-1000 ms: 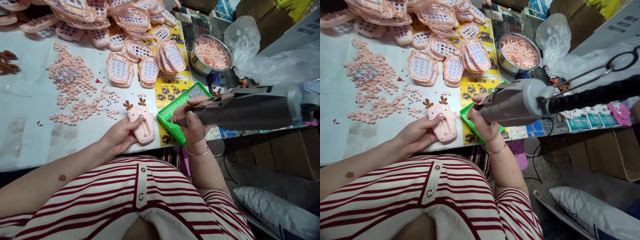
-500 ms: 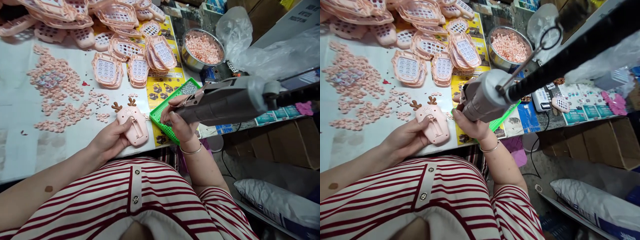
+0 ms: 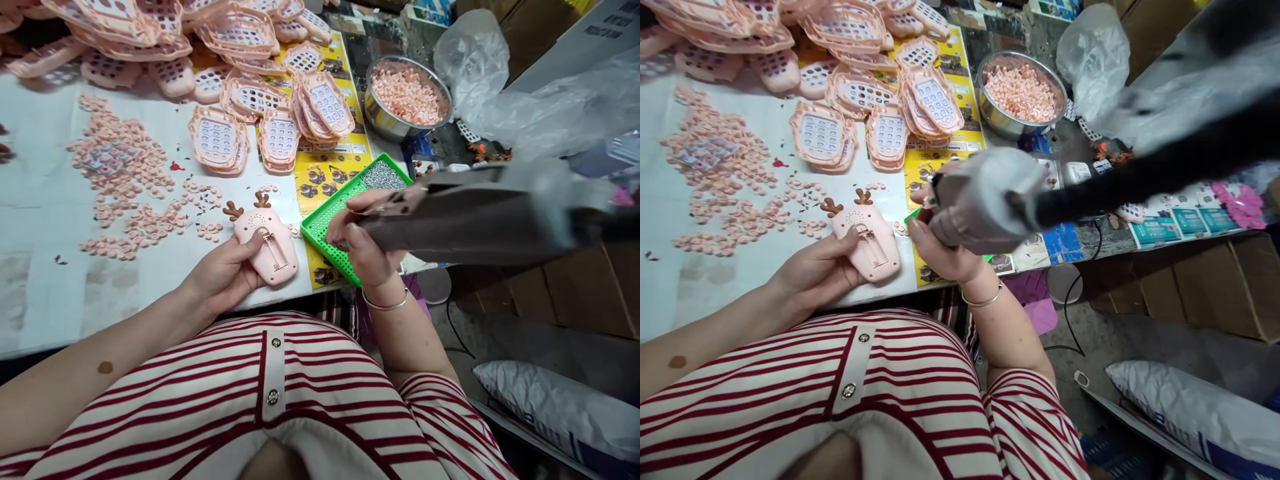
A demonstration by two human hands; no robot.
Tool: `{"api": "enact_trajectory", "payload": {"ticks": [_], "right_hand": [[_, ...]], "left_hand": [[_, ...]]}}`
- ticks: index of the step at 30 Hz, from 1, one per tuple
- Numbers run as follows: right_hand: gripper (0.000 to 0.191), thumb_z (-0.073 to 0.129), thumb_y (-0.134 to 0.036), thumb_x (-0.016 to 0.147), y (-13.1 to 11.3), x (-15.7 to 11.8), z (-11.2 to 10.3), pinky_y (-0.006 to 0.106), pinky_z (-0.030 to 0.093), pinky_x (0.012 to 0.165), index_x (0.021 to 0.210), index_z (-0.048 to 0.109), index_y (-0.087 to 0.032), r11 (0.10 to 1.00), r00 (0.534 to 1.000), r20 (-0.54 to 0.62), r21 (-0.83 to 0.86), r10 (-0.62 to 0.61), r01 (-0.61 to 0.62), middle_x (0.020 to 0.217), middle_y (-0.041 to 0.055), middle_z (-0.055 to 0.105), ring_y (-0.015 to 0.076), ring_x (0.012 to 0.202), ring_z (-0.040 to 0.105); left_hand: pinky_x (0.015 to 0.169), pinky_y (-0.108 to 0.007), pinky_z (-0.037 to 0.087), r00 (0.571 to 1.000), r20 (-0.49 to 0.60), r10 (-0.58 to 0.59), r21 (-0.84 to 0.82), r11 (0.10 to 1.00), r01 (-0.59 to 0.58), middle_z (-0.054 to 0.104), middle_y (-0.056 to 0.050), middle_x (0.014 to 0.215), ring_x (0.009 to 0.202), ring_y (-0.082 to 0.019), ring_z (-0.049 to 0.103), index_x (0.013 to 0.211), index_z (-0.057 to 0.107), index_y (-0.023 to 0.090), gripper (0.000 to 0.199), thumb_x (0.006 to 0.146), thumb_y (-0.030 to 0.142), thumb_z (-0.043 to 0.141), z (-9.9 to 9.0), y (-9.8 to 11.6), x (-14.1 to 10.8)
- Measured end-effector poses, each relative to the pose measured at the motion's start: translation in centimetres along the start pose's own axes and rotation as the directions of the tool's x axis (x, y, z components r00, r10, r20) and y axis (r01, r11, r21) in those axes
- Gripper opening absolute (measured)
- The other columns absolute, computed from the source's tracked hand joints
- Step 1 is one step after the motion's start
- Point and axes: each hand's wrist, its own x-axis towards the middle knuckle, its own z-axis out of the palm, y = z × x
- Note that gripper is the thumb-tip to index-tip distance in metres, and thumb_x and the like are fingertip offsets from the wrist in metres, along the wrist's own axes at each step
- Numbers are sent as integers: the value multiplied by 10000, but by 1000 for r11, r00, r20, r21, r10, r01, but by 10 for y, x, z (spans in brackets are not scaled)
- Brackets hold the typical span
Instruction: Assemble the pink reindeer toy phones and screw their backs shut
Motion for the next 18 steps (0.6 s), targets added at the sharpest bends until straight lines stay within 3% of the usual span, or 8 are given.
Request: {"api": "enact_trajectory", "payload": {"ticks": [3, 5, 9, 11, 14, 18], "right_hand": [[289, 663, -554, 860, -31, -1, 4, 302, 503, 476, 1022, 579, -329, 985, 984, -54, 24, -167, 168, 613, -64, 523, 137, 483, 564], [238, 653, -510, 877, -48, -5, 12, 290, 502, 477, 1039, 589, -348, 977, 978, -45, 66, -202, 204, 616, -68, 550, 134, 492, 564], [222, 664, -400, 887, -60, -20, 35, 274, 497, 482, 1098, 615, -349, 952, 983, 111, 284, -148, 111, 648, -76, 565, 115, 497, 560], [220, 669, -414, 894, -57, -27, 46, 270, 488, 501, 1097, 605, -360, 951, 977, 186, 305, -101, 40, 646, -80, 560, 109, 489, 542], [216, 679, -456, 893, -54, -32, 56, 259, 472, 509, 1071, 584, -378, 957, 973, 222, 290, -69, 1, 630, -85, 549, 109, 481, 518], [213, 700, -462, 885, -55, -31, 61, 254, 469, 511, 1044, 600, -362, 961, 976, 215, 277, -48, -14, 620, -85, 529, 109, 484, 510]], "left_hand": [[869, -395, 654, 1000, -3, 0, -25, 1000, -1, 747, -102, 1167, 1096, -247, 707, 1250, 682, 191, 314, 952, 136, 600, 2, -1, 1], [850, -388, 653, 1000, -1, 7, -52, 999, -7, 753, -99, 1125, 1066, -250, 713, 1236, 683, 196, 312, 935, 136, 627, 3, -2, 3], [815, -402, 639, 1000, 2, 12, -94, 995, -12, 755, -101, 1035, 945, -245, 725, 1194, 666, 165, 289, 906, 130, 663, 7, -1, 5], [760, -394, 632, 1000, 0, 16, -98, 995, -16, 749, -96, 976, 862, -231, 720, 1175, 649, 149, 254, 921, 138, 646, 8, -1, 5], [660, -330, 604, 999, 14, 30, -107, 994, -28, 733, -77, 900, 769, -199, 700, 1142, 634, 136, 199, 944, 142, 617, 8, -1, 5], [674, -302, 595, 999, 40, 37, -147, 989, -31, 728, -63, 899, 771, -178, 699, 1124, 623, 141, 183, 941, 127, 620, 5, -2, 7]]}}
